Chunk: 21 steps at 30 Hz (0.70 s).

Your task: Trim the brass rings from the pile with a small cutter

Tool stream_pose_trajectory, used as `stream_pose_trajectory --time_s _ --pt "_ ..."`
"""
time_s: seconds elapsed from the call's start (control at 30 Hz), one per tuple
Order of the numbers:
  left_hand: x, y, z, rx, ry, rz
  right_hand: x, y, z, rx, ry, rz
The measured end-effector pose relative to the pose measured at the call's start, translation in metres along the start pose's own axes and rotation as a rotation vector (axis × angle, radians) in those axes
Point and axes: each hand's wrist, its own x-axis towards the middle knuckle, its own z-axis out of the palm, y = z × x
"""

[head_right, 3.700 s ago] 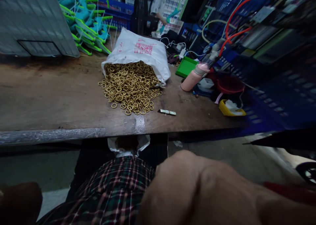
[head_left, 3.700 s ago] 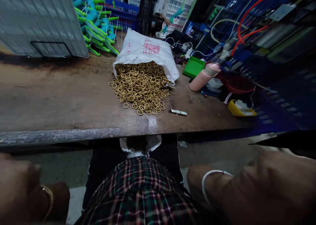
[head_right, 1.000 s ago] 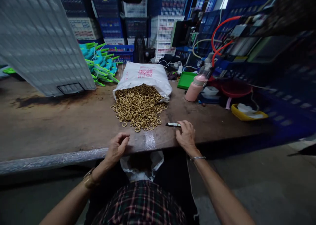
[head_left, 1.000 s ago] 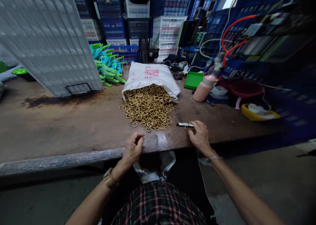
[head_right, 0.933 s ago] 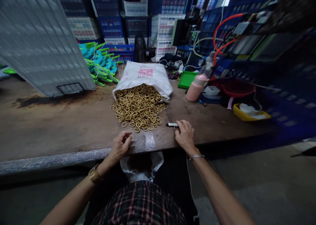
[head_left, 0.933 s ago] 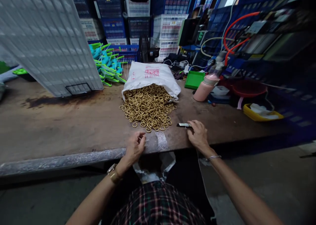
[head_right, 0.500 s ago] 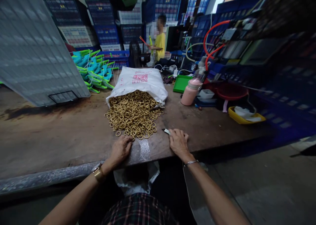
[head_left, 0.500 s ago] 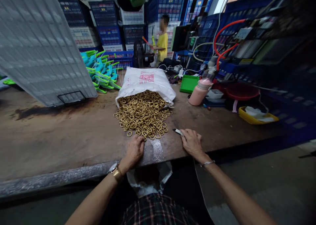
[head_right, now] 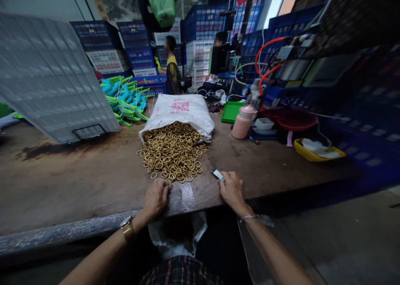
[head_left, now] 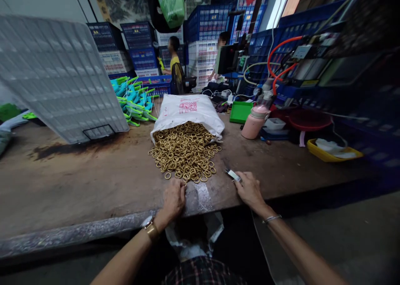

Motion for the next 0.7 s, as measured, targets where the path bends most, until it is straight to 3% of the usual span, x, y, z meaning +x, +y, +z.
stream_pose_trajectory --time_s 0.1,0.2,0.3,0.37,0.53,0.7 --pt "-0.004 0.002 -0.009 -0.355 0.008 -0.116 0.001 -0.008 -0.01 0.173 0.032 0.004" --pt "-0.016 0.009 -0.022 -0.801 -0.12 -0.352 -0.002 -0.029 -0.021 0.376 0.053 0.047" --pt "-0.031 0.018 -0.033 -1.141 -0.213 -0.442 -0.012 -0.064 -0.03 0.607 -0.093 0.15" --pt "-0.04 0.024 -0.036 -1.302 -0.245 -0.478 -0.021 -0.093 -0.033 0.76 -0.234 0.129" --pt "-0.055 0.034 -0.037 -1.468 -0.295 -0.53 -0.039 -0.151 -0.031 1.066 -0.504 0.144" --pt "-0.061 0.038 -0.04 -1.48 -0.332 -0.564 -0.042 -0.168 -0.029 1.174 -0.566 0.119"
